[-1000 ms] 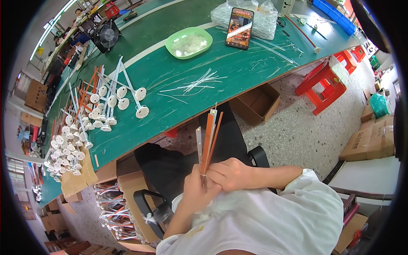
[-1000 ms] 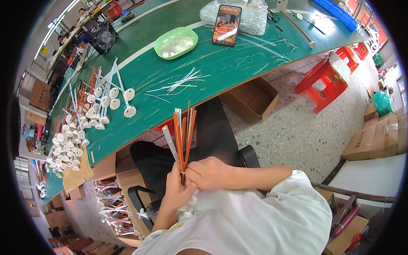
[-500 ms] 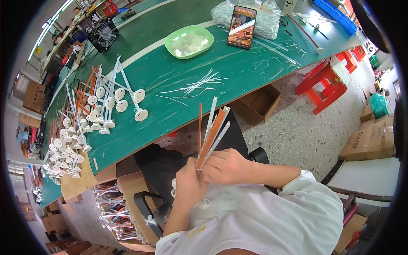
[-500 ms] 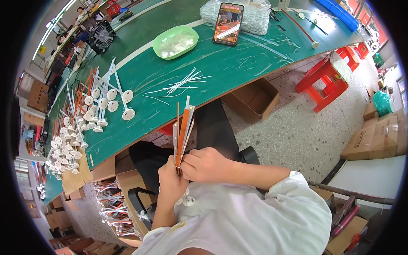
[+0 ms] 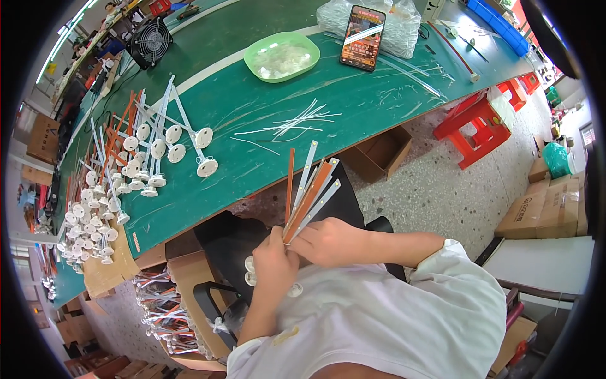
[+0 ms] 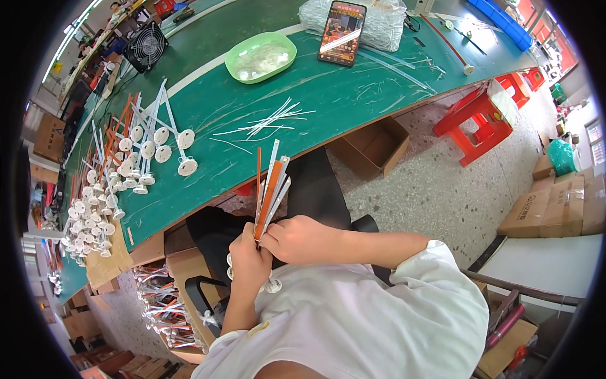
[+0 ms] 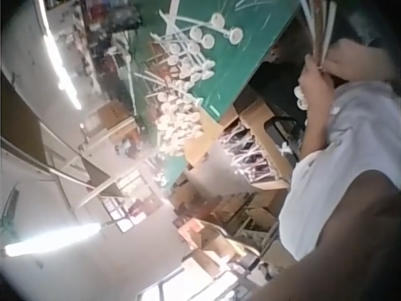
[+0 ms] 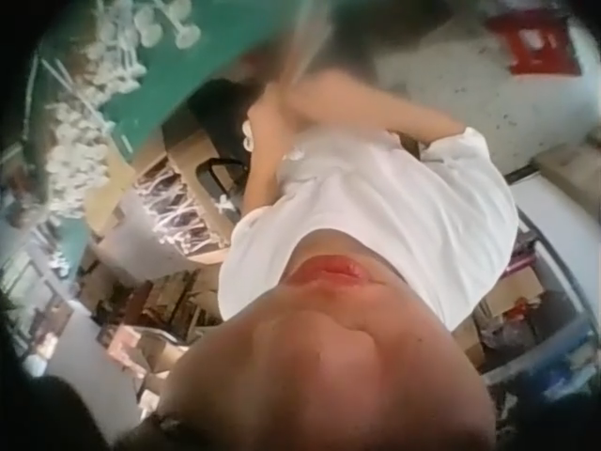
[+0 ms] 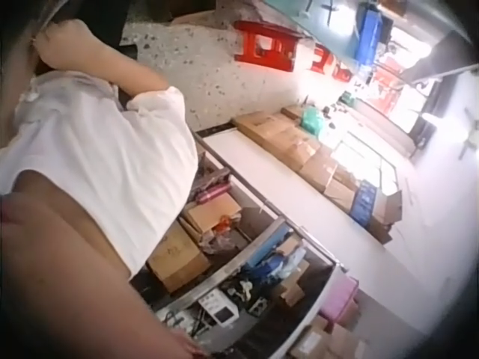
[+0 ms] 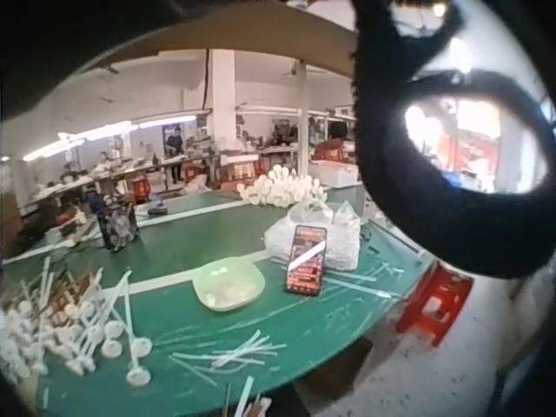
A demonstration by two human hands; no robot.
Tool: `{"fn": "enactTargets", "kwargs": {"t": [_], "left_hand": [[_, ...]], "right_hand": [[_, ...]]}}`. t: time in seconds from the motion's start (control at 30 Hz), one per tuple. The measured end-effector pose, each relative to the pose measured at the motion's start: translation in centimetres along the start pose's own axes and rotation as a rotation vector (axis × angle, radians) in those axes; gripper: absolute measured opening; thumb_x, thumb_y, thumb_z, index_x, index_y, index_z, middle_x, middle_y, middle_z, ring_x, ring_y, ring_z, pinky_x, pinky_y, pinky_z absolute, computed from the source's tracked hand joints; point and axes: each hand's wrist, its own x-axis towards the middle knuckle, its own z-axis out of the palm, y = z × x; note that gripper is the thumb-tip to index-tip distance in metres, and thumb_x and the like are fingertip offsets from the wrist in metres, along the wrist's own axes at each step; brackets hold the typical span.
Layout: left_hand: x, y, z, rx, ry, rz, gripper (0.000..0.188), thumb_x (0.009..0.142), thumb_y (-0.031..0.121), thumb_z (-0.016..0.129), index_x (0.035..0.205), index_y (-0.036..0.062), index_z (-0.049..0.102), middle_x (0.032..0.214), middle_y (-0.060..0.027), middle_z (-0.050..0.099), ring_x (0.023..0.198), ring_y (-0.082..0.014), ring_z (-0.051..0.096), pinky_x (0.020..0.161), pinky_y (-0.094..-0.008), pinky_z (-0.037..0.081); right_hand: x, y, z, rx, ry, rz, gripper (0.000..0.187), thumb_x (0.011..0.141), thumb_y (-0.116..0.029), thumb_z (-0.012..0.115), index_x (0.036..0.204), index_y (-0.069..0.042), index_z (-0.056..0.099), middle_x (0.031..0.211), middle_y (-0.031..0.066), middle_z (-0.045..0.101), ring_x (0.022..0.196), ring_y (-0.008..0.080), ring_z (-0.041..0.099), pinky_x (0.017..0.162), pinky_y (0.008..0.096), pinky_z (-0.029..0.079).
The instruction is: Assembling and bundling LED strip fixtures with cable ties.
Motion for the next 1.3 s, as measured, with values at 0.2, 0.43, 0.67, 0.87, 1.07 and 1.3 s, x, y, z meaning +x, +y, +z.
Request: {"fn": "enactTargets", "kwargs": {"t": [0.2, 0.43, 0.67, 0.87, 1.07, 1.3], "left_hand": [[-0.4, -0.2, 0.3, -0.05, 0.034, 0.011, 0.021, 0.07, -0.003, 0.057, 0.09, -0.002, 0.053, 0.072, -0.0244, 0.058, 0.067, -0.0452, 0.059, 0.058, -0.0503, 0.046], [-1.1, -1.1, 1.2, 0.154, 0.27, 0.213, 0.029, 0.068, 0.007, 0.068, 0.092, -0.0027, 0.054, 0.074, -0.0189, 0.057, 0.066, -0.0387, 0.059, 0.056, -0.0439, 0.046], [-0.2, -1.5, 0.5, 0.148, 0.226, 0.169, 0.028, 0.067, 0.003, 0.065, 0.093, -0.003, 0.054, 0.073, -0.0191, 0.057, 0.064, -0.0381, 0.059, 0.053, -0.0441, 0.045], [-0.7, -0.5, 0.7, 0.153, 0.141, 0.185, 0.026, 0.064, -0.001, 0.063, 0.089, 0.0004, 0.053, 0.072, -0.0156, 0.057, 0.063, -0.0365, 0.059, 0.052, -0.0439, 0.045], [-1.4, -0.8, 1.2, 0.136, 0.114, 0.135, 0.022, 0.068, 0.002, 0.066, 0.085, 0.0007, 0.052, 0.067, -0.0175, 0.055, 0.061, -0.0385, 0.058, 0.053, -0.0442, 0.044], [-1.7, -0.9, 1.1, 0.083, 0.083, 0.079, 0.021, 0.071, 0.003, 0.066, 0.087, 0.0004, 0.052, 0.068, -0.0185, 0.056, 0.061, -0.0381, 0.059, 0.053, -0.0447, 0.044]], "right_hand": [[-0.2, 0.3, 1.3, 0.162, 0.124, 0.002, 0.01, 0.081, -0.01, 0.061, 0.082, -0.001, 0.057, 0.067, 0.0076, 0.055, 0.056, 0.0208, 0.06, 0.048, 0.0317, 0.049], [-0.2, -2.7, 0.9, 0.827, 0.159, 0.524, 0.016, 0.09, -0.014, 0.059, 0.081, 0.0, 0.059, 0.069, 0.0082, 0.056, 0.056, 0.0204, 0.055, 0.049, 0.0295, 0.045], [-0.1, -3.1, 1.1, 0.773, 0.166, 0.73, 0.018, 0.092, -0.018, 0.059, 0.094, -0.001, 0.064, 0.081, 0.009, 0.063, 0.073, 0.0263, 0.063, 0.054, 0.0276, 0.048], [-1.1, -1.5, 0.9, 0.053, 0.369, 0.074, 0.019, 0.08, -0.011, 0.068, 0.098, -0.004, 0.065, 0.096, 0.0067, 0.066, 0.08, 0.0246, 0.066, 0.061, 0.0296, 0.056], [-1.6, -2.4, 1.5, 0.787, 0.164, 0.595, 0.013, 0.09, -0.016, 0.064, 0.088, -0.003, 0.065, 0.083, 0.0049, 0.065, 0.07, 0.0152, 0.064, 0.057, 0.0279, 0.054], [-2.0, -3.3, 1.2, 1.493, 0.081, 1.022, 0.013, 0.094, -0.013, 0.059, 0.094, -0.001, 0.065, 0.085, 0.0033, 0.064, 0.069, 0.0123, 0.062, 0.059, 0.0274, 0.053]]}}
